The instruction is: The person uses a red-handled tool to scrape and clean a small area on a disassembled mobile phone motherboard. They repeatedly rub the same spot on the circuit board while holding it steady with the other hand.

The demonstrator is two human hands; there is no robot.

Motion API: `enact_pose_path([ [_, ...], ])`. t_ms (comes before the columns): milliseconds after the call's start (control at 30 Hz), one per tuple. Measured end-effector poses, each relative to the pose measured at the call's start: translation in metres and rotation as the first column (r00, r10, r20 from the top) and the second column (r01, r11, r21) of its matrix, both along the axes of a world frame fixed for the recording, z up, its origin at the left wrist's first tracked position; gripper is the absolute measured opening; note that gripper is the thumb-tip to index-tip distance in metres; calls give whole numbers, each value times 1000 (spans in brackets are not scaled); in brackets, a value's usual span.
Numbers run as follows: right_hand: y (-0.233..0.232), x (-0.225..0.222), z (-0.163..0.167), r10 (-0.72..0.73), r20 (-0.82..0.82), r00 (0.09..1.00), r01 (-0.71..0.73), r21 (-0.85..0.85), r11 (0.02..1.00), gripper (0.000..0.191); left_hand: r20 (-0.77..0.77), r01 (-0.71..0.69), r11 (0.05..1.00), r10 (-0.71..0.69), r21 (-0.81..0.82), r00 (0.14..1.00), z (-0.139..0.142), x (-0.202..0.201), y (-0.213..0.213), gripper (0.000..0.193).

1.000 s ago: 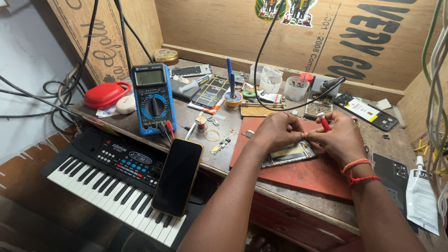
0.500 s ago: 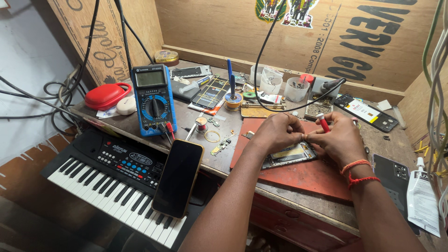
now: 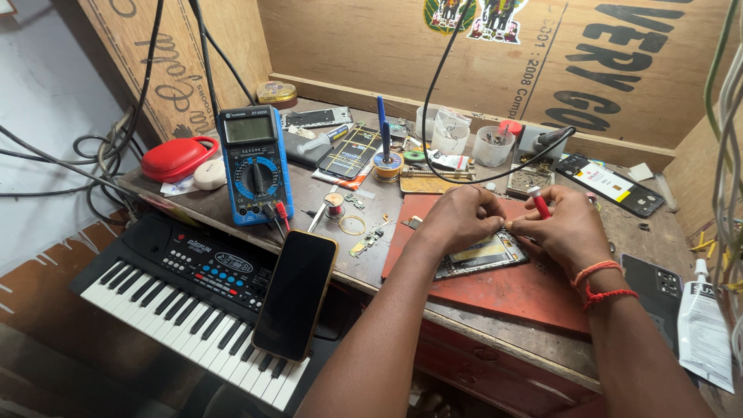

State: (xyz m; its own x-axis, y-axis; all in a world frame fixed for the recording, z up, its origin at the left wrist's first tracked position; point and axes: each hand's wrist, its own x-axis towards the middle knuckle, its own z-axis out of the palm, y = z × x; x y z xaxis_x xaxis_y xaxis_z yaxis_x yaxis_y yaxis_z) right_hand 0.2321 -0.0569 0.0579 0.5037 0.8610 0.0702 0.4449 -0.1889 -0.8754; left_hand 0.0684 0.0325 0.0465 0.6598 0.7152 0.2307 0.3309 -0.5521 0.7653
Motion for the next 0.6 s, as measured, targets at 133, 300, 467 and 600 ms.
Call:
enact_pose_path([
  [133,0,3,-1,24,61,998,-26,39,999,37,0,3,1000,-3,-5,1000,1,0,-1,21],
  [300,1,3,-2,18,-17,1000,-18,31,999,36,10,12,999,-12,32,1000,-1,0,1,22],
  [467,-4,2,1,-3,220,975,-15,81,997,24,33,12,999,-14,44,999,-3,2,3,22],
  [600,-7,1,1,63,-18,998,-62,46,997,13,49,9,999,-11,31,999,-5,1,3,22],
])
